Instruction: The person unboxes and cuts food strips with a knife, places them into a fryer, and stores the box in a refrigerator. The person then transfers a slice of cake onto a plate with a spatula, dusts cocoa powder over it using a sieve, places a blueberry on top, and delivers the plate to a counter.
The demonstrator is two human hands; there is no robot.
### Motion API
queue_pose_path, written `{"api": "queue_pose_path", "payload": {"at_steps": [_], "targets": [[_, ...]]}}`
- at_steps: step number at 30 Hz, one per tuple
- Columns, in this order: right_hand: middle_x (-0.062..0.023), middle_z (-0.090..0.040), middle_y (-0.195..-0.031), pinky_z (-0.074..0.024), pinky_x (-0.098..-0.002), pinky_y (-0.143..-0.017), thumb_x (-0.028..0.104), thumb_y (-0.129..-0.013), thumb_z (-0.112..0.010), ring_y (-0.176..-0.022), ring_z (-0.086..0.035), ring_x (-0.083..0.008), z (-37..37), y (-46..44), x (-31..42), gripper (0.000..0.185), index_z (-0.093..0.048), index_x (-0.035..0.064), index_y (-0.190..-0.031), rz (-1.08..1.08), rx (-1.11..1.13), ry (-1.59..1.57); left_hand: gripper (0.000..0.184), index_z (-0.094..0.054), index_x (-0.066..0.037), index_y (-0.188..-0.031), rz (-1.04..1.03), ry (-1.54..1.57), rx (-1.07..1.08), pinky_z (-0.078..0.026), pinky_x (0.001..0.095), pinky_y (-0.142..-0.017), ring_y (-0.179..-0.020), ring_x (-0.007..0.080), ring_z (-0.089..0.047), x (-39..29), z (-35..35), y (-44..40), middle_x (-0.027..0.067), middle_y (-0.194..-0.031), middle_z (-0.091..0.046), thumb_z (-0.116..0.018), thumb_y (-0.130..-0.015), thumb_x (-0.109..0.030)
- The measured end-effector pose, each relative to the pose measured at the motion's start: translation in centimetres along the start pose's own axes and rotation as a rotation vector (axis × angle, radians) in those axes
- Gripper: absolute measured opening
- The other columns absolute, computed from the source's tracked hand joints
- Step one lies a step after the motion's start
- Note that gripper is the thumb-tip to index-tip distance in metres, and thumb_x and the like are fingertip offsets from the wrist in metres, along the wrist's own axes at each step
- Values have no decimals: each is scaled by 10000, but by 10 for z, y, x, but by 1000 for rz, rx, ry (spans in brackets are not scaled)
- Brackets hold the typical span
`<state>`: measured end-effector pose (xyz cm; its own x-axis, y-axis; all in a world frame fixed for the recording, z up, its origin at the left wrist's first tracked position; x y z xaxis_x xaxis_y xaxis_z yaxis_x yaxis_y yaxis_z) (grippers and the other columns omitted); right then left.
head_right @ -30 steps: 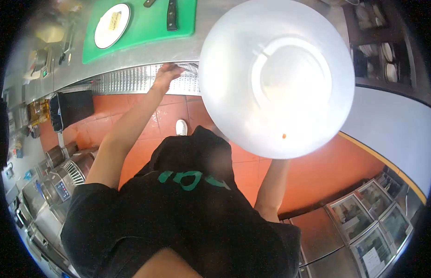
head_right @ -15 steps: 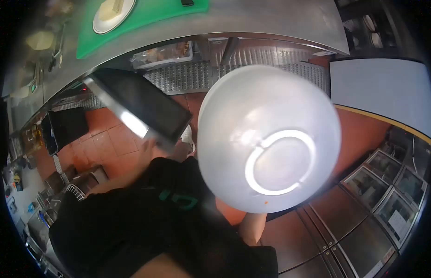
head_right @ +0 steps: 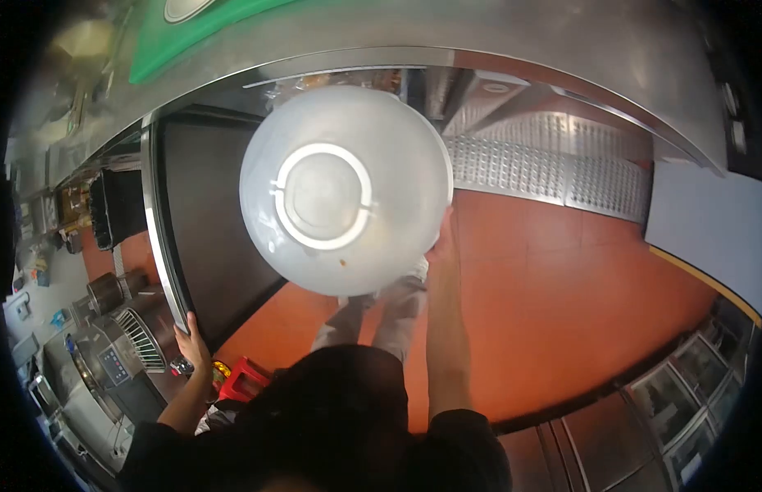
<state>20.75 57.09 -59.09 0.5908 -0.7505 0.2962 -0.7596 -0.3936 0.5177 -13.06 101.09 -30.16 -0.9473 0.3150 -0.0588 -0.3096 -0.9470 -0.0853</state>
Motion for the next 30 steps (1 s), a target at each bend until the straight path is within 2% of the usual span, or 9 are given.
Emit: {"api": "queue_pose_path", "payload": {"at_steps": [8, 17, 19, 20, 24, 26, 27, 29, 30], "targets": [[-120, -420, -1367, -384, -406, -1026, 477, -928, -440, -1237, -429, -261, -83, -143, -15, 636, -326, 34, -1370, 100, -4, 9, 707, -487, 80, -1199, 22, 194, 90, -370, 418, -907, -1028, 378, -534, -22, 9, 6, 261, -1087, -559, -553, -845, -528], [-67, -477, -1317, -346, -445, -1046, 525, -921, -411, -1209, -448, -249, -187, -260, 10, 581, -391, 122, -1338, 393, 1, -143, 751, -426, 143, -1232, 64, 143, 88, -338, 431, -984, -1137, 436, -460, -26, 13, 9, 334, -1196, -487, -596, -832, -469], [-75, -502, -1287, -394, -521, -982, 497, -933, -400, -1177, -480, -253, -176, -283, 10, 530, -415, 126, -1312, -1, -401, 322, 695, -455, 126, -1185, -10, 68, -2, -364, 453, -921, -1060, 433, -494, -20, 12, 10, 313, -1091, -525, -599, -832, -456], [-75, -502, -1287, -394, -521, -982, 497, -933, -400, -1177, -480, -253, -170, -286, 15, 530, -415, 126, -1312, -3, -398, 335, 666, -471, 115, -1159, -22, 82, -9, -373, 460, -894, -1032, 430, -505, -32, 15, 12, 302, -1049, -537, -600, -833, -451], [-161, -506, -1253, -516, -486, -781, 549, -920, -353, -965, -594, -286, -212, -239, 13, 624, -396, 67, -1314, -89, 270, 583, 536, -486, 77, -1076, 67, 89, 61, -397, 452, -826, -979, 406, -525, -60, 22, 39, 265, -970, -542, -617, -841, -387], [-180, -554, -1185, -528, -428, -739, 632, -902, -295, -924, -619, -301, -218, -178, 6, 737, -360, 40, -1336, -228, 62, 680, 534, -464, 79, -1143, 143, 398, 267, -404, 424, -852, -1021, 372, -526, -90, 27, 73, 250, -1050, -538, -634, -844, -330], [-155, -617, -1079, -524, -389, -699, 692, -876, -248, -912, -627, -283, -198, -142, 0, 806, -410, 34, -1312, -258, -62, 625, 551, -441, 71, -1196, 181, 567, 429, -401, 409, -890, -1071, 355, -511, -97, 21, 98, 242, -1109, -525, -637, -847, -307], [-64, -620, -747, -494, -329, -618, 739, -835, -299, -693, -602, -201, -50, -90, -17, 800, -555, 50, -1150, -814, -69, 540, 611, -387, 47, -1295, 120, 792, 648, -404, 396, -945, -1170, 334, -464, -143, 31, 146, 236, -1213, -490, -645, -848, -280], [-92, -611, -818, -490, -373, -645, 684, -842, -347, -726, -608, -229, -17, -37, -7, 731, -522, 64, -1186, -847, -161, 645, 653, -355, 31, -1340, 31, 846, 704, -411, 397, -961, -1219, 329, -430, -173, 49, 162, 237, -1257, -468, -651, -845, -275]]}}
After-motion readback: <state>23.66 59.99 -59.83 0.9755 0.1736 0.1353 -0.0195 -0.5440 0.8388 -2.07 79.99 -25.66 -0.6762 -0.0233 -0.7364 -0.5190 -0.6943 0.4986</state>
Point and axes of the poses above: each hand's wrist, its own y-axis away from the middle knuckle, its own z-axis out of the back of the hand, x = y × z, the point moved 5 cm from there along -y, towards the middle knuckle
